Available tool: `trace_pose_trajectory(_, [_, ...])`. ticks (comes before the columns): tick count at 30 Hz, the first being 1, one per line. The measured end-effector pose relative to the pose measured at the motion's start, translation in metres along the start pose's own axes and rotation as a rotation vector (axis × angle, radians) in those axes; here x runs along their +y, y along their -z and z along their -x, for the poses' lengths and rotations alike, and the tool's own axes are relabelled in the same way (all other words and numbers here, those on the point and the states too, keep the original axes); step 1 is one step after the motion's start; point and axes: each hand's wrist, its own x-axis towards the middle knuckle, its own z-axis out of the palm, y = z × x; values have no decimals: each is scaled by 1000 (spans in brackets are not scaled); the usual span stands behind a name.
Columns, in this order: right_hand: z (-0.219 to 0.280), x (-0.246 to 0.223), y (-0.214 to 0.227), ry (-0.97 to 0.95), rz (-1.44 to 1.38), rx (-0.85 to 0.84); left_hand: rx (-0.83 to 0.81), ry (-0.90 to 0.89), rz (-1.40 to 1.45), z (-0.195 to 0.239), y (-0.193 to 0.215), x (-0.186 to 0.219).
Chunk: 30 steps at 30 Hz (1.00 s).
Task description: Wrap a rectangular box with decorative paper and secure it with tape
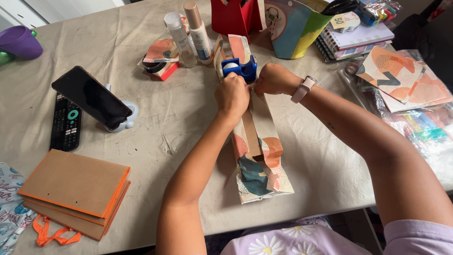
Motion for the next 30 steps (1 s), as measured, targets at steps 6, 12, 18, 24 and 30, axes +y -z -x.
trace_pose_trajectory(6, [4, -19, 20, 21, 142, -65, 59, -27, 25, -4, -12, -7])
trace_pose_trajectory(12, [30, -38, 45, -49, 138, -165, 59, -30, -30, 1, 4, -5])
trace_pose_trajectory(18, [10, 11, 25, -69, 71, -163, 36, 3, -23, -1, 2, -6])
trace_pose_trajectory(24, [75, 2, 18, 861, 195, 496, 45, -9, -30, 3, 2, -3])
trace_pose_trajectory(30, [83, 12, -4, 786, 213, 408, 82, -23, -96, 10, 4, 0])
